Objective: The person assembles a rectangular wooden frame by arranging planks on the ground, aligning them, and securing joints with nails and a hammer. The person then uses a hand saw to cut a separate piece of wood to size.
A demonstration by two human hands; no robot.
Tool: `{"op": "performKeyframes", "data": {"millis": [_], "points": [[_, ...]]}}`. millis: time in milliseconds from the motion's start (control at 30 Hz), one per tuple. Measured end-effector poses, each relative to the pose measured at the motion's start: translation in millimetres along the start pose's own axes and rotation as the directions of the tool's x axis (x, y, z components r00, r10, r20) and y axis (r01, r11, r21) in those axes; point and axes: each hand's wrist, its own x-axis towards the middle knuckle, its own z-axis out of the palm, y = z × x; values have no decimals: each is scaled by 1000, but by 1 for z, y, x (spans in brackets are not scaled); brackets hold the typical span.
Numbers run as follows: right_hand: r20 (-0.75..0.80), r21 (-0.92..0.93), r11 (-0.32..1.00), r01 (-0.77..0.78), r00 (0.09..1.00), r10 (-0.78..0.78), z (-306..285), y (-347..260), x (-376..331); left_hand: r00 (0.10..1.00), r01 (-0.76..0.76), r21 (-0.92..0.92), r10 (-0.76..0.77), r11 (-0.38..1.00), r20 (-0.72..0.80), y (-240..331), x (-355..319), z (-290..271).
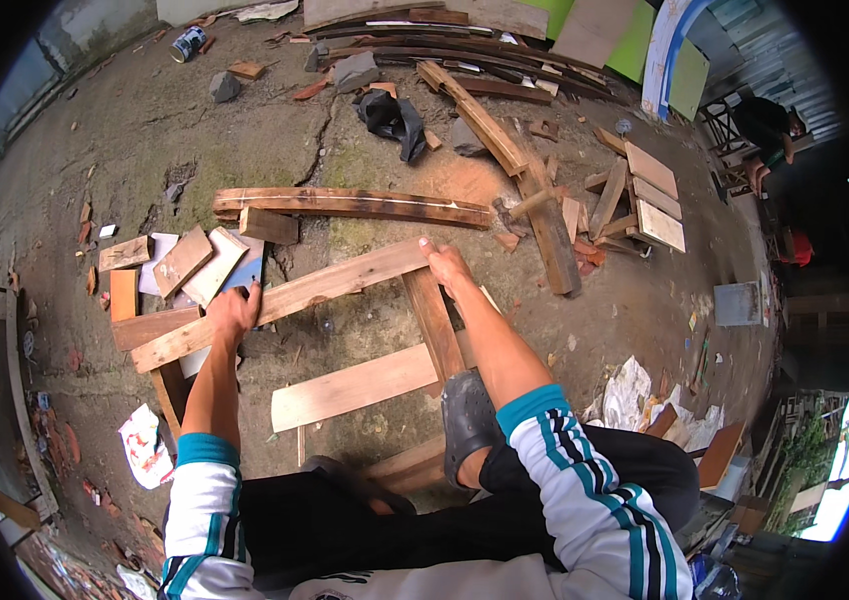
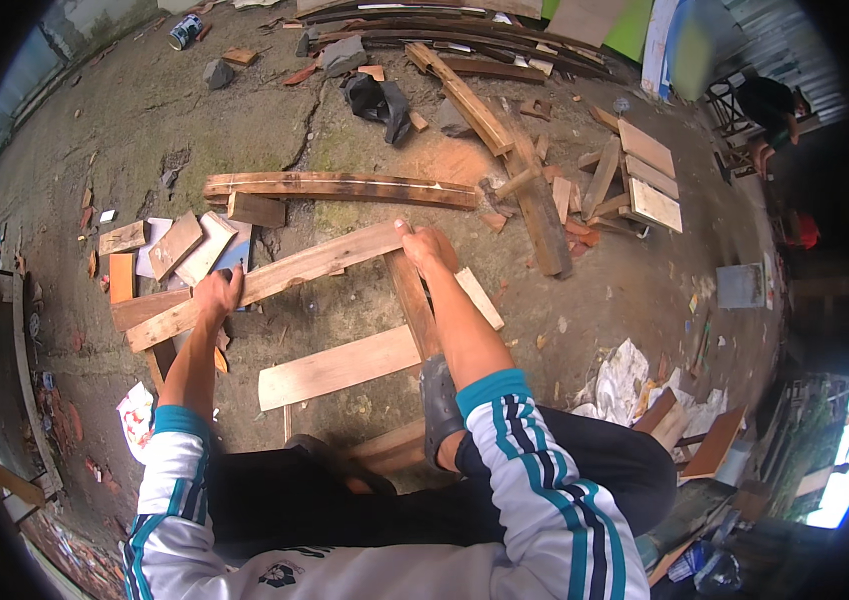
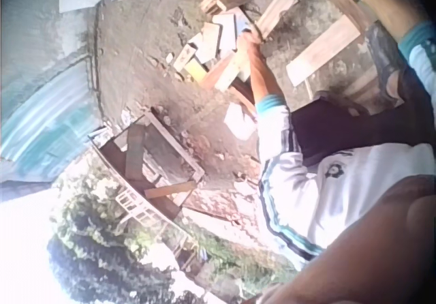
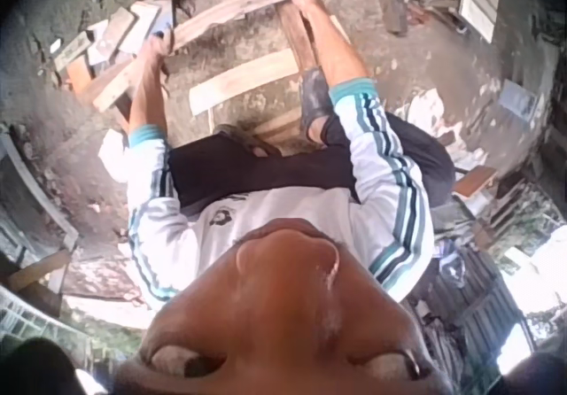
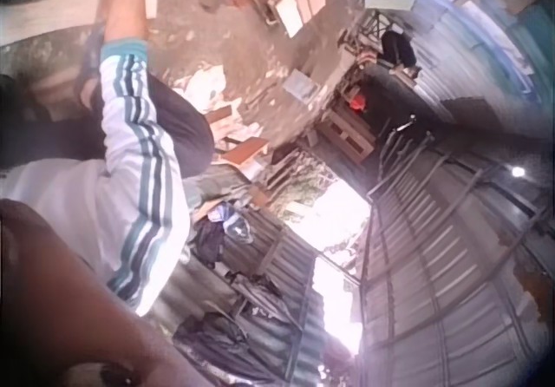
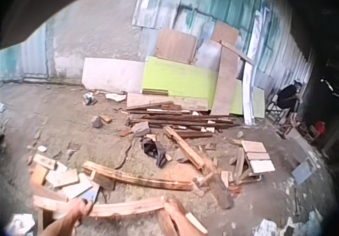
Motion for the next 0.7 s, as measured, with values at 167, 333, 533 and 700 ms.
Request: {"op": "performKeyframes", "data": {"millis": [167, 333, 533, 700], "points": [[56, -24, 999, -30, 998, 32, -37, -43, -57, 1000, -15, 10, 15, 1000, -10, -3, -6, -3], [-33, 116, 987, 111, 994, -108, -37, -44, -58, 1000, 18, -1, -18, 1000, 15, 8, -3, 1], [-14, 197, 968, 159, 987, -159, -30, -43, -30, 1000, 6, 6, -6, 1000, 29, -3, -4, -1], [-20, 373, 913, 163, 986, -168, -18, -41, -33, 999, -24, -29, 23, 999, -38, -11, -11, -5]]}}
